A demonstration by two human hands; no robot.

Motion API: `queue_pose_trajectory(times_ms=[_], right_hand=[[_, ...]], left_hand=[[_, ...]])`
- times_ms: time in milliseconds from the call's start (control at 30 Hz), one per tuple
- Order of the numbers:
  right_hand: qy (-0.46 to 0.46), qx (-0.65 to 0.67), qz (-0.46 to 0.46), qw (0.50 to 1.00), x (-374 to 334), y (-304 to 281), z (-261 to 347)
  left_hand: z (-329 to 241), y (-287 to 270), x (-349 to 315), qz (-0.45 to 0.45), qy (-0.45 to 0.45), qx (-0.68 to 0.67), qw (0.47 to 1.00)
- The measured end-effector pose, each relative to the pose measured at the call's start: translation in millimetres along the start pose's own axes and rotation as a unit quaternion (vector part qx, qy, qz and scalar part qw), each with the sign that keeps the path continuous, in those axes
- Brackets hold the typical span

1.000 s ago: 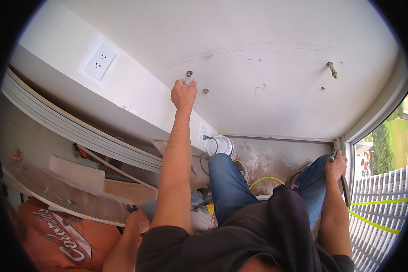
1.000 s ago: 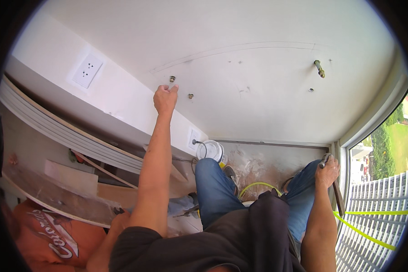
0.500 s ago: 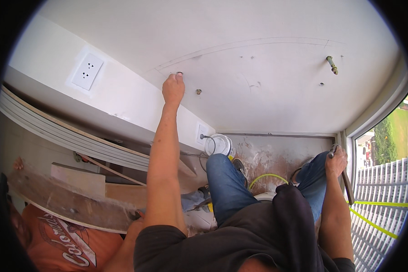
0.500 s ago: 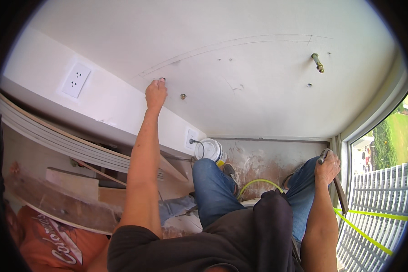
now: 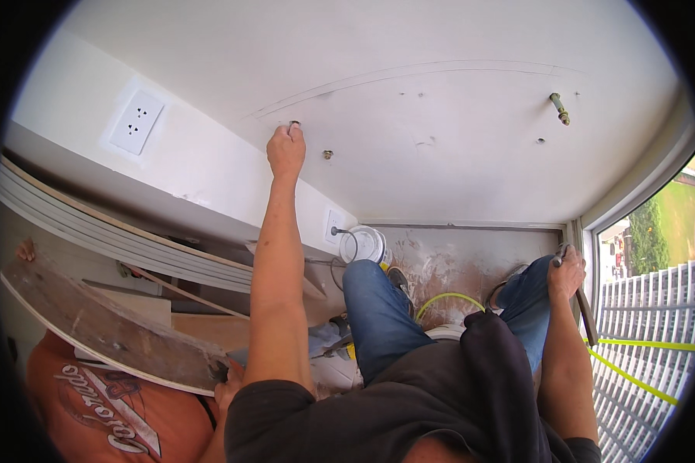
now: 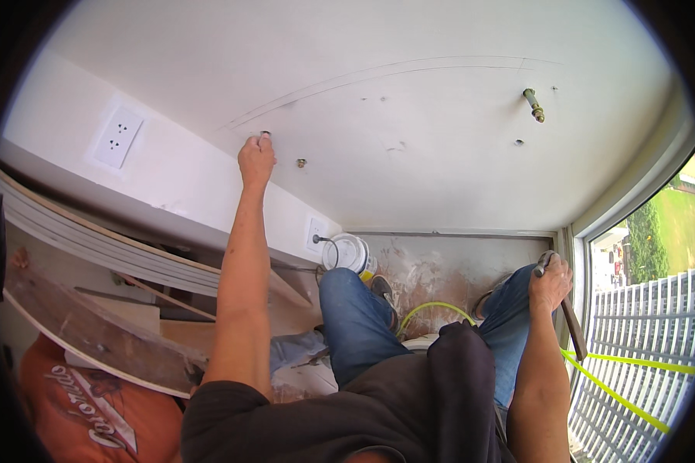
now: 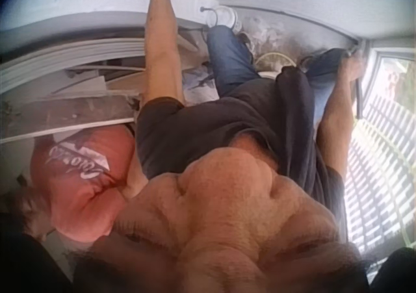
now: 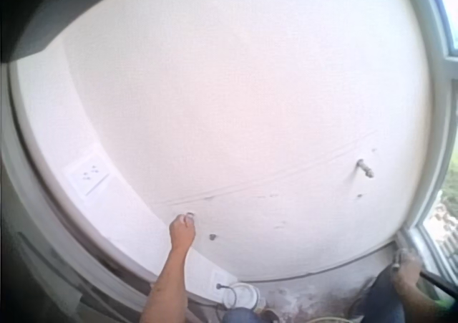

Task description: The person drills holes into the ceiling using a power drill, then hammers wall anchors into the holes. Another person assists by handing over tools and materials.

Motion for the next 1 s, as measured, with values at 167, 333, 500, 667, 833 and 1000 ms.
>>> queue_pose_trajectory(times_ms=[167, 333, 500, 667, 833, 1000], right_hand=[[0.013, -0.01, 0.014, 1.0, -0.8, -3.3, -0.7], [0.013, -0.006, 0.024, 1.0, 0.0, -3.6, 1.5], [0.008, 0.001, 0.006, 1.0, -1.5, -2.8, -1.5], [0.007, 0.0, 0.014, 1.0, -1.1, -2.3, 0.9], [0.008, 0.004, 0.009, 1.0, -1.9, -1.2, -2.2], [0.005, 0.009, 0.004, 1.0, -1.3, -1.6, -1.3]], left_hand=[[-8.8, -4.5, -19.4, -0.044, 0.003, 0.015, 0.999], [11.6, 9.9, -26.1, 0.139, -0.19, -0.229, 0.945], [8.8, 10.0, -28.9, 0.208, -0.308, -0.387, 0.844], [12.0, 15.1, -18.2, 0.262, -0.324, -0.468, 0.779], [0.3, 6.6, -16.4, 0.167, -0.261, -0.379, 0.872], [-13.7, -9.1, -16.4, -0.006, -0.065, -0.105, 0.992]])
Point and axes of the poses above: each hand's wrist, its own x-axis towards the middle knuckle, its own y-axis out of the palm, z = x × y, the point moved 6 cm from there along x, towards the middle knuckle, and after that the axes turned 14 degrees about -y, right-handed, at the moved point
